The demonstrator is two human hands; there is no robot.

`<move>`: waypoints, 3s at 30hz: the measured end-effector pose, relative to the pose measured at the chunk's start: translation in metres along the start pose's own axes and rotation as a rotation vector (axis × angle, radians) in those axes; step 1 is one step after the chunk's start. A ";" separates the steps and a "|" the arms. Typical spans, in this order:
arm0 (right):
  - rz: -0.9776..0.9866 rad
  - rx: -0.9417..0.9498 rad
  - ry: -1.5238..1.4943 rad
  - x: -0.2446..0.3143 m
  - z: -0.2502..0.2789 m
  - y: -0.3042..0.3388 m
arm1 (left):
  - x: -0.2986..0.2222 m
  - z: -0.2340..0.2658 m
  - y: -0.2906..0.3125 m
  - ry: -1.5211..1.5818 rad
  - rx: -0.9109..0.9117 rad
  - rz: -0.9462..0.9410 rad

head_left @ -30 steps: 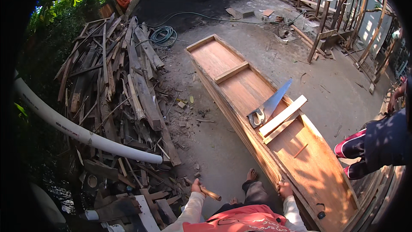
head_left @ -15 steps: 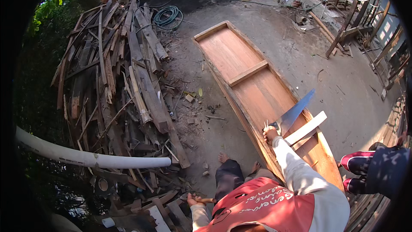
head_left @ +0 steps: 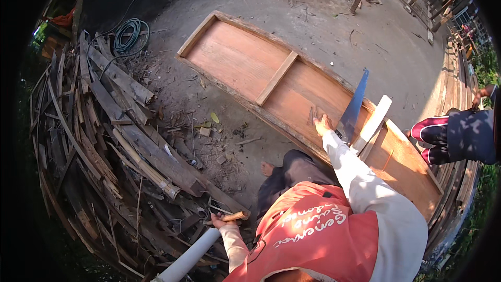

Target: The person saws a piece of wood, hammers nails into a wooden structure, and retrieves nails from a plastic bag while working at an outdoor construction site.

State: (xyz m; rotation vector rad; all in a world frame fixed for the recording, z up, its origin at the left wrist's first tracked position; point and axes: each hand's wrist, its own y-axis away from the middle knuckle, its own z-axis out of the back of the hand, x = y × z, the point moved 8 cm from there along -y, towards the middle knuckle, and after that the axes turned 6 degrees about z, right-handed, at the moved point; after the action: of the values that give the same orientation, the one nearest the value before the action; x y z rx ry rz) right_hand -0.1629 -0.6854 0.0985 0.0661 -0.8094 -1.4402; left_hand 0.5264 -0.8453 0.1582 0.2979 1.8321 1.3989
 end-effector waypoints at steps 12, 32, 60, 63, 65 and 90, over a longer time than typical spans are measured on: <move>0.702 0.922 0.051 0.277 -0.064 0.082 | 0.198 -0.568 0.093 -0.819 0.519 -0.300; -0.502 0.009 -1.332 0.230 0.082 -0.142 | 0.416 -0.950 0.074 -1.485 1.097 -0.011; -0.372 -0.201 -1.220 0.334 0.288 -0.464 | 0.837 -1.261 0.079 -2.062 1.499 -0.187; -0.319 -0.055 -1.065 0.323 0.305 -0.531 | 0.868 -1.271 0.073 -1.960 1.451 -0.080; -0.289 0.029 -0.987 0.315 0.308 -0.573 | 0.880 -1.277 0.067 -1.913 1.393 -0.043; -0.130 0.436 -0.657 0.305 0.289 -0.840 | 0.942 -1.305 0.010 -2.182 1.401 -0.117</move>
State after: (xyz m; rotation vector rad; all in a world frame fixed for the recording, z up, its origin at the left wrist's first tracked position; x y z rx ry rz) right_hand -1.0510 -0.9829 0.0280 -0.0278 -1.6784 -1.3925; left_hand -1.0146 -1.1887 -0.1553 1.4819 0.3754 -0.7694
